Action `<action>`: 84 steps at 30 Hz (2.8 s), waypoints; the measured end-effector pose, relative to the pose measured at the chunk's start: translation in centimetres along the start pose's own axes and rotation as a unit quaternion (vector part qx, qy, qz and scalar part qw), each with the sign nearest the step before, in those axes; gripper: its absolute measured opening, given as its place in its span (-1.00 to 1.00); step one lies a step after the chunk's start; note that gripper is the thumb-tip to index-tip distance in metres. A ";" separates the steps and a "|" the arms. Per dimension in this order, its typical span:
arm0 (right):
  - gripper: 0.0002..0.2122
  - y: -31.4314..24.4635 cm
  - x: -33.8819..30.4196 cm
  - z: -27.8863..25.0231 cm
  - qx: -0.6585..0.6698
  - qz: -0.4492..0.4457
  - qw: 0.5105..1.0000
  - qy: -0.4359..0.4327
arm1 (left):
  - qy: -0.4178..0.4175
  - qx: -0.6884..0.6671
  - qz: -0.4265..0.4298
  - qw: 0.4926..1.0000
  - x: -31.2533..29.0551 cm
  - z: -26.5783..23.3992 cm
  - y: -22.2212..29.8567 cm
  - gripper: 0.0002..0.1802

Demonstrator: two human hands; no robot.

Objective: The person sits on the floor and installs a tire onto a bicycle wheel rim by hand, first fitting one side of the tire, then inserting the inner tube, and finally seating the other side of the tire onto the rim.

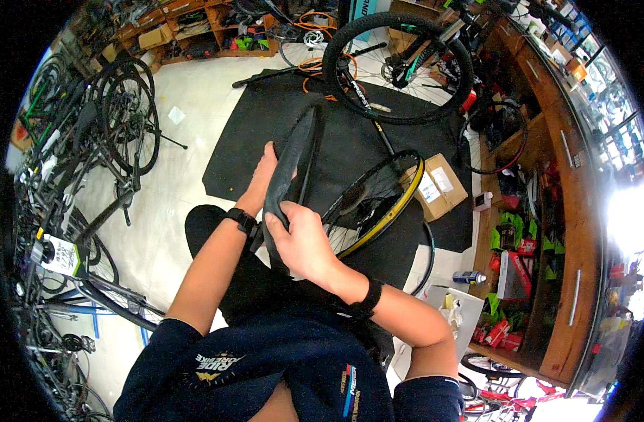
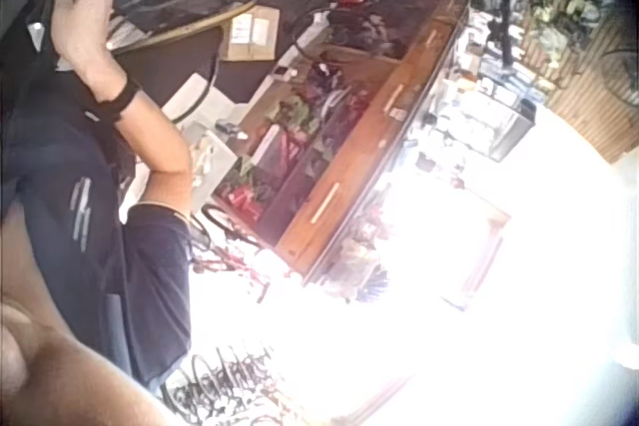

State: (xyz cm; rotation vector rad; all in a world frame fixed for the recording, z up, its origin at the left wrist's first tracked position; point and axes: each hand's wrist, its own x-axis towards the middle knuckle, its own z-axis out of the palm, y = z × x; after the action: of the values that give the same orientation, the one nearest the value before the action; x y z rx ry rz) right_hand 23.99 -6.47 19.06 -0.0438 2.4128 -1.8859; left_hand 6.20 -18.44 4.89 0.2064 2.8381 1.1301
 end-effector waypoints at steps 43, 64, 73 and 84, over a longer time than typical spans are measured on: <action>-0.75 -1.7 -1.6 3.3 -0.082 -0.282 0.911 -0.289 | 0.086 0.057 0.123 0.987 8.3 -9.6 -2.1 -0.25; -0.79 -14.3 5.0 -9.4 0.097 -0.423 0.900 -0.048 | -0.037 -0.019 0.089 0.995 1.3 -5.3 -3.7 -0.09; -0.80 -17.1 5.6 -21.3 -0.033 -0.440 0.878 0.186 | -0.033 -0.100 0.098 0.990 -0.8 -3.3 -1.8 -0.22; -0.82 -16.3 -10.0 -50.7 -0.061 -0.150 0.888 0.431 | -0.106 -0.088 0.123 0.983 -1.8 -2.4 1.1 -0.07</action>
State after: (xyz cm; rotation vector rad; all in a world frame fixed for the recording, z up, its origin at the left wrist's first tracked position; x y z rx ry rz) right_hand 29.54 39.34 47.51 0.5717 3.2418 -2.1993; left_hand 7.82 -19.56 7.48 0.6376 2.5618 1.3077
